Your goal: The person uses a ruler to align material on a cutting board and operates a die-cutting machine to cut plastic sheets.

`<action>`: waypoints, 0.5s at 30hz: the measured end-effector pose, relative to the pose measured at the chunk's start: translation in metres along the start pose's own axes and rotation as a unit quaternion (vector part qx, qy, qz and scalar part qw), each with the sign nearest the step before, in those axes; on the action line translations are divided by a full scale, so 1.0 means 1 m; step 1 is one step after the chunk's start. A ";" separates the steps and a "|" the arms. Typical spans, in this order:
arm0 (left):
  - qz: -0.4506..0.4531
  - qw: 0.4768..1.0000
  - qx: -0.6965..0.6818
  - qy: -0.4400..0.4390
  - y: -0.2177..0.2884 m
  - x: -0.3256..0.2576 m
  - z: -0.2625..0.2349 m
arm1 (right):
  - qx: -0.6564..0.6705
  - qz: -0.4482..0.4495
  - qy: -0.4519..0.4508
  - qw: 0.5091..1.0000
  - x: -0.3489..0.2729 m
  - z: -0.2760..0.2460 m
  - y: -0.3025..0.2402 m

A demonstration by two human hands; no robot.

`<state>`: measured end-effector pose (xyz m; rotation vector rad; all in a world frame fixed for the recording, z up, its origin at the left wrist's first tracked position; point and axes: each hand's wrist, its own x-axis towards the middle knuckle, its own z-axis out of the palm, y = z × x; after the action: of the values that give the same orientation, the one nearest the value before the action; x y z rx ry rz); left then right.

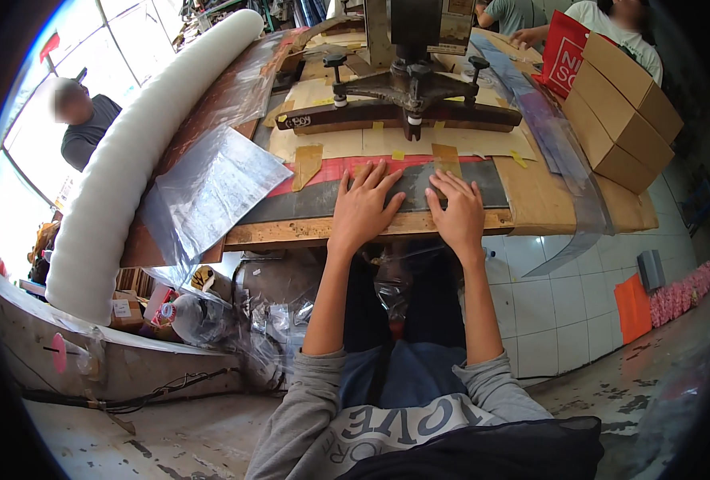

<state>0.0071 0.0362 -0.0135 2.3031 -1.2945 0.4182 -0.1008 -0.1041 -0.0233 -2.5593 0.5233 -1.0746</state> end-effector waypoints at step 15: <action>-0.001 1.000 -0.008 0.003 0.000 0.000 0.000 | -0.001 -0.008 0.011 1.000 -0.001 0.002 0.002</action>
<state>0.0072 0.0359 -0.0137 2.2879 -1.2873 0.4121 -0.1004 -0.1057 -0.0259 -2.5611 0.5105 -1.1103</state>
